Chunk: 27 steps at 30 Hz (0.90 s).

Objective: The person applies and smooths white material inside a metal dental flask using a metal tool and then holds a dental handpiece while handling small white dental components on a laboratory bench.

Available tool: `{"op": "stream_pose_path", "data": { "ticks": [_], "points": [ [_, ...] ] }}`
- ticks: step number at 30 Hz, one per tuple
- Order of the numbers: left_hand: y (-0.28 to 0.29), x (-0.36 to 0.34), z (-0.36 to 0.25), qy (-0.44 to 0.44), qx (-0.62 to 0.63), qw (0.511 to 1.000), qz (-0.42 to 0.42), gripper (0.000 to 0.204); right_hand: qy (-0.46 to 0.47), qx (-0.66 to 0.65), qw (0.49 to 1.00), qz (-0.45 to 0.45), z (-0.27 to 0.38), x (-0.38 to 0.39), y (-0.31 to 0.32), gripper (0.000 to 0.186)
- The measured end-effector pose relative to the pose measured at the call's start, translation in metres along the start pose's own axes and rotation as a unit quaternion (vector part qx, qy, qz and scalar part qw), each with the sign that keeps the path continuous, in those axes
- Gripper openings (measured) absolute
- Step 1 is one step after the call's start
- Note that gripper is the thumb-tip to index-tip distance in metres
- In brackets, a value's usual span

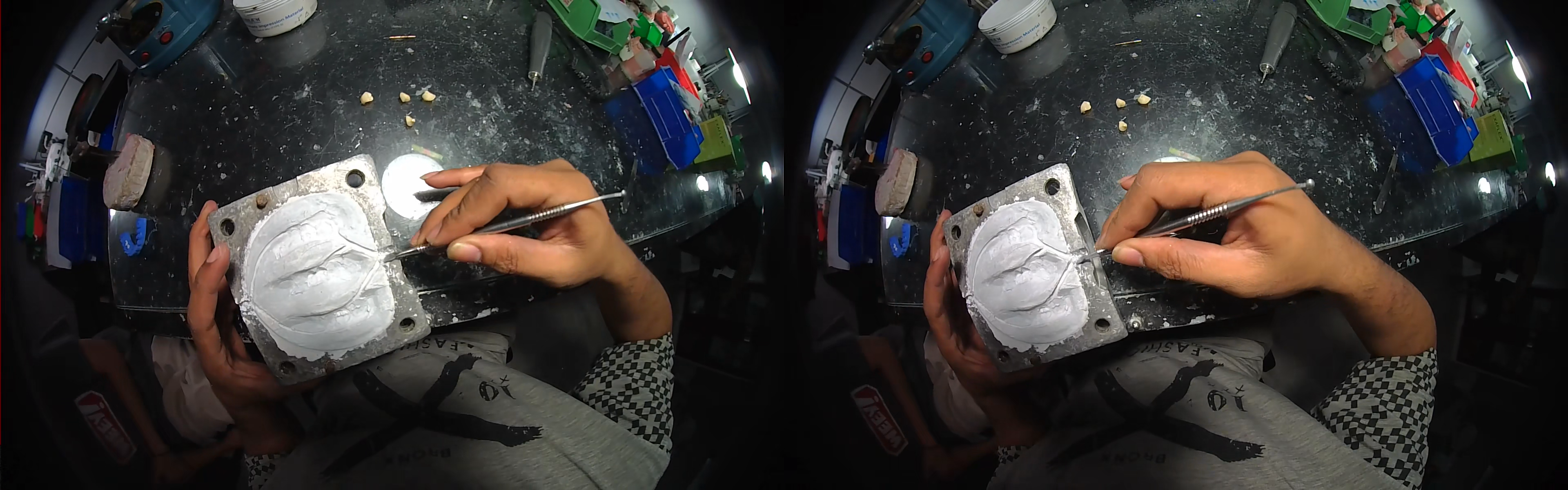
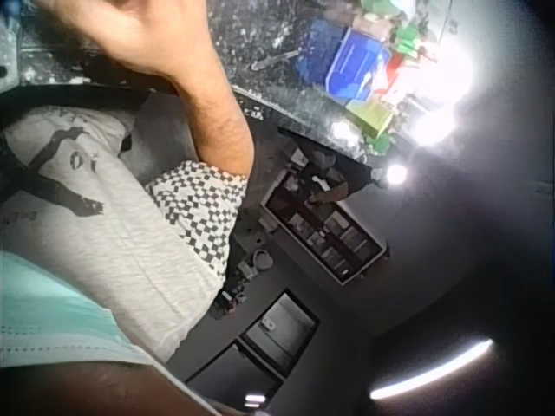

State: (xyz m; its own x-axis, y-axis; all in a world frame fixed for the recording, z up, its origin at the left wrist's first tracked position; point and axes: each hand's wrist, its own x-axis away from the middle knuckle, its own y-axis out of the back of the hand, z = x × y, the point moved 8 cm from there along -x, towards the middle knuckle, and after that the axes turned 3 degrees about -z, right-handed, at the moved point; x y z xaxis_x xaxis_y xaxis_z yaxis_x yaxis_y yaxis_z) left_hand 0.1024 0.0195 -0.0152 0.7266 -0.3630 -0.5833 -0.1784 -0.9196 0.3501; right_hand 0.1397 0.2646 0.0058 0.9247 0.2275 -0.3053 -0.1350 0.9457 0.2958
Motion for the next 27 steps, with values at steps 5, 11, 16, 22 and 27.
{"op": "stream_pose_path", "data": {
  "ticks": [5,11,16,22,27],
  "points": [
    [0.003,0.001,0.004,0.024,0.022,0.999,-0.025,0.056,0.056,0.032,0.998,-0.004,0.007,0.002,-0.002,0.016],
    [-0.001,-0.001,-0.002,0.057,0.049,0.997,-0.036,0.064,0.126,0.053,0.982,-0.133,0.042,0.008,0.049,0.022],
    [0.000,-0.004,0.004,0.094,0.110,0.989,-0.023,0.126,-0.090,0.107,0.975,-0.172,0.016,0.050,0.061,0.028],
    [0.001,-0.010,0.010,0.056,0.078,0.992,0.078,0.155,-0.091,0.433,0.892,-0.092,-0.018,0.086,0.067,0.040],
    [0.014,-0.018,0.024,0.225,0.110,0.968,-0.014,0.148,-0.031,0.483,0.857,-0.178,-0.008,0.126,0.060,0.046]
  ]
}}
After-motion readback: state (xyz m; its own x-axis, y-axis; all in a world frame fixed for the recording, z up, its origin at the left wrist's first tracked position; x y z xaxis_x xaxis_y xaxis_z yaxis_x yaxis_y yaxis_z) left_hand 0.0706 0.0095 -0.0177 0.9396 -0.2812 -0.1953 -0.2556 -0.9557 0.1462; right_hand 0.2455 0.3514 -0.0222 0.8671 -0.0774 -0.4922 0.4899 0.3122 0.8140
